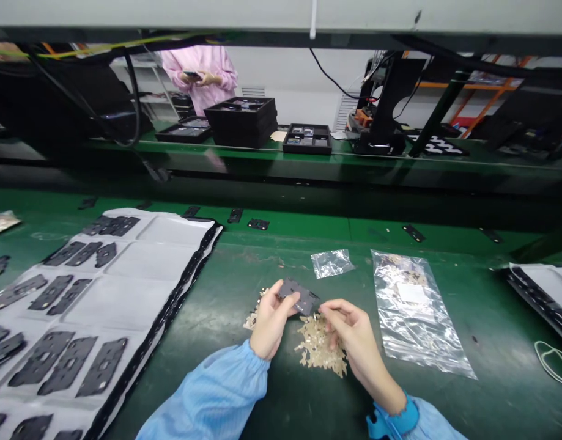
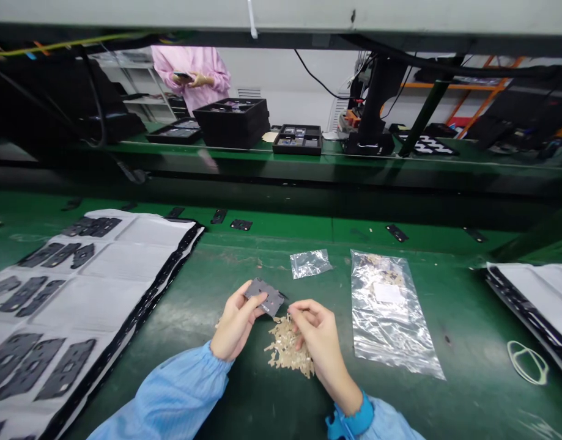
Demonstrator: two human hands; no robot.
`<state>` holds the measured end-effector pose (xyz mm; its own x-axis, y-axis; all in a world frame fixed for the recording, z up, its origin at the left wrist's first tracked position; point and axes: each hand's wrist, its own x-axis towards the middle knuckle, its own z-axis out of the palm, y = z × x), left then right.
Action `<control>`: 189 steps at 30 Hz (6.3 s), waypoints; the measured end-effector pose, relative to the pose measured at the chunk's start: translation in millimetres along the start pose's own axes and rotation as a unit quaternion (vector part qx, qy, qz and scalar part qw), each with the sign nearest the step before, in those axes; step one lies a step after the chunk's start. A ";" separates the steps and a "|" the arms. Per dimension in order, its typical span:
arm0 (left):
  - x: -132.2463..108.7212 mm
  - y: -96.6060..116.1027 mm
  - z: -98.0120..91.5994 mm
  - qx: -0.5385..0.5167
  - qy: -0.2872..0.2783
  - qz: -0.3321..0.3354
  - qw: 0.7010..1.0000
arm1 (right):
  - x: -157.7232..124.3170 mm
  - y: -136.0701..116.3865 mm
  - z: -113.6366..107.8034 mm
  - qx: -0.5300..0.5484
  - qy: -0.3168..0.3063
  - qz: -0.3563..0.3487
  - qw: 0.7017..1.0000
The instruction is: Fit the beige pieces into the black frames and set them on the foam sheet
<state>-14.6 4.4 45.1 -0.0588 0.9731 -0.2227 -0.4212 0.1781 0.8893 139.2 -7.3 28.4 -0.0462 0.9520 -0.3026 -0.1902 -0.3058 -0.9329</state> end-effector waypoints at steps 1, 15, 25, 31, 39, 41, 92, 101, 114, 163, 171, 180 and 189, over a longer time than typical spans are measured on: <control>-1.2 -1.0 0.9 0.005 -0.003 0.001 1.000 | -0.4 2.0 1.6 0.002 0.001 -0.004 1.000; -3.1 -8.6 1.8 0.088 0.000 0.030 0.996 | -3.7 -2.5 5.0 0.054 0.026 -0.007 0.998; -2.4 -11.8 1.6 0.109 -0.018 0.059 0.992 | -3.8 -8.0 5.8 0.065 0.050 0.002 0.997; -6.3 -12.3 5.3 0.146 -0.045 0.135 0.979 | -3.0 -6.9 6.1 0.067 0.060 -0.014 0.996; -14.3 -13.6 8.9 0.206 -0.054 0.164 0.963 | -3.7 -6.3 5.8 0.083 0.071 -0.006 0.994; -15.3 -13.5 9.3 0.219 -0.052 0.168 0.960 | -3.8 -6.4 5.8 0.090 0.071 -0.001 0.993; -3.2 5.3 -2.2 0.049 -0.099 -0.100 0.989 | -11.4 -2.0 6.1 -0.149 -0.081 -0.157 0.973; -3.3 13.3 -3.1 0.296 -0.145 0.191 0.925 | -13.3 -21.2 -4.5 -0.337 -0.083 -0.306 0.886; -7.3 9.1 -3.2 0.431 -0.171 0.355 0.812 | -9.5 -6.0 -16.0 -0.452 -0.098 -0.406 0.788; 143.8 71.3 38.8 0.627 0.034 0.172 0.759 | 105.3 -101.3 -50.3 -0.375 -0.019 -0.229 0.898; 2.9 39.0 29.8 0.574 -0.114 0.307 0.750 | 26.7 -64.2 2.2 -0.142 -0.068 -0.162 0.974; -81.9 -14.1 -32.2 0.234 -0.182 0.131 0.946 | -40.7 -20.5 20.6 -0.219 -0.285 -0.086 0.929; -68.4 -17.5 -98.1 0.368 0.147 0.161 0.904 | -25.1 -16.5 11.1 -0.319 -0.183 -0.171 0.914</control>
<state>-92.0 -79.7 5.6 -0.3536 0.9305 0.0950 0.3708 0.0462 0.9276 132.6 -26.0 53.5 -0.4374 0.8993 0.0042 0.3510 0.1750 -0.9199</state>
